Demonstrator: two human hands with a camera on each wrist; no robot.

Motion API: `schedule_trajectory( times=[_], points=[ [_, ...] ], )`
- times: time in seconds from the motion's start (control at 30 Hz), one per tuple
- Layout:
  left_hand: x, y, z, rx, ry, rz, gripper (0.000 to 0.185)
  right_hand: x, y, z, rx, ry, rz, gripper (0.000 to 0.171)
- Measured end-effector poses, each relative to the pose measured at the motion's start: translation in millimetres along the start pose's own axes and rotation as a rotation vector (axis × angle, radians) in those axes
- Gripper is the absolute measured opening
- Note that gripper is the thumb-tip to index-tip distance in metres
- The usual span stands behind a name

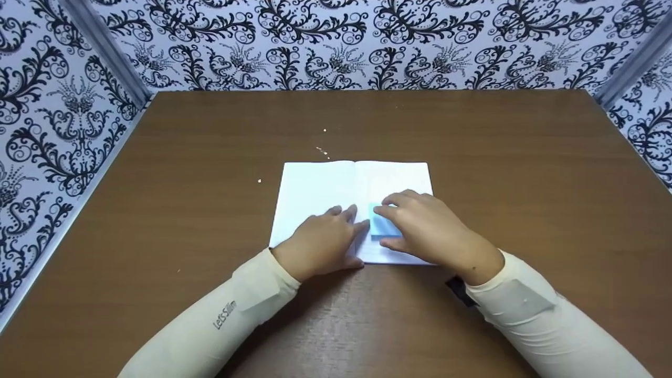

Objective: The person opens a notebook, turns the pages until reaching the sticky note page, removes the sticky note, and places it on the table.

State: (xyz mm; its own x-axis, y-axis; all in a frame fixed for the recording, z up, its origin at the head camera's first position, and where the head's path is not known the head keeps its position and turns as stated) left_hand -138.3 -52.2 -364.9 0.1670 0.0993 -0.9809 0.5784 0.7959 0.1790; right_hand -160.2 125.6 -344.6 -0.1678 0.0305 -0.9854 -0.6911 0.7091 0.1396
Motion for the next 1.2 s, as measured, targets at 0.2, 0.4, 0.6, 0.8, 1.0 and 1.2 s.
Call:
schedule_trajectory(
  times=[0.2, 0.4, 0.6, 0.8, 1.0, 1.2],
  points=[
    [-2.0, -0.9, -0.5, -0.007, -0.008, 0.004, 0.069, 3.8, -0.3, -5.1, 0.004, -0.06, 0.008, 0.051],
    [-2.4, -1.3, -0.4, -0.009, -0.012, -0.002, 0.072, 5.8, 0.3, -6.9, 0.01, -0.093, 0.011, 0.043],
    [-1.2, -2.3, -1.3, -0.015, -0.02, -0.003, 0.074, 5.5, 4.2, -5.8, 0.017, -0.059, -0.026, 0.034],
    [-1.1, -2.3, -0.7, -0.014, -0.013, -0.003, 0.073, 5.2, 10.2, -5.0, 0.061, -0.002, -0.069, 0.022],
    [-0.4, -1.6, 0.5, -0.007, -0.009, 0.01, 0.072, 6.7, 16.2, -5.5, 0.135, 0.043, -0.065, 0.019],
    [0.8, -0.9, -0.1, -0.007, 0.001, 0.024, 0.068, 7.0, 23.5, -5.1, 0.203, 0.054, -0.07, 0.02]
  ],
)
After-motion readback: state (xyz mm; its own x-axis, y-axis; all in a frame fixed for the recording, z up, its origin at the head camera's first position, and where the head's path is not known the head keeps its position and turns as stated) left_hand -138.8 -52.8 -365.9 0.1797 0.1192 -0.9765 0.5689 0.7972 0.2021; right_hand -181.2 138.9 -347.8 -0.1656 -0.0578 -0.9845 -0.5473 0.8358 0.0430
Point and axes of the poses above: each hand's wrist, its own z-axis away from the middle knuckle, its own x-axis out of the palm, y = z × x, the point moved 2 cm from there along -z, towards the middle knuckle, and after that the axes turned 11 degrees about z, right-handed, at the moved point
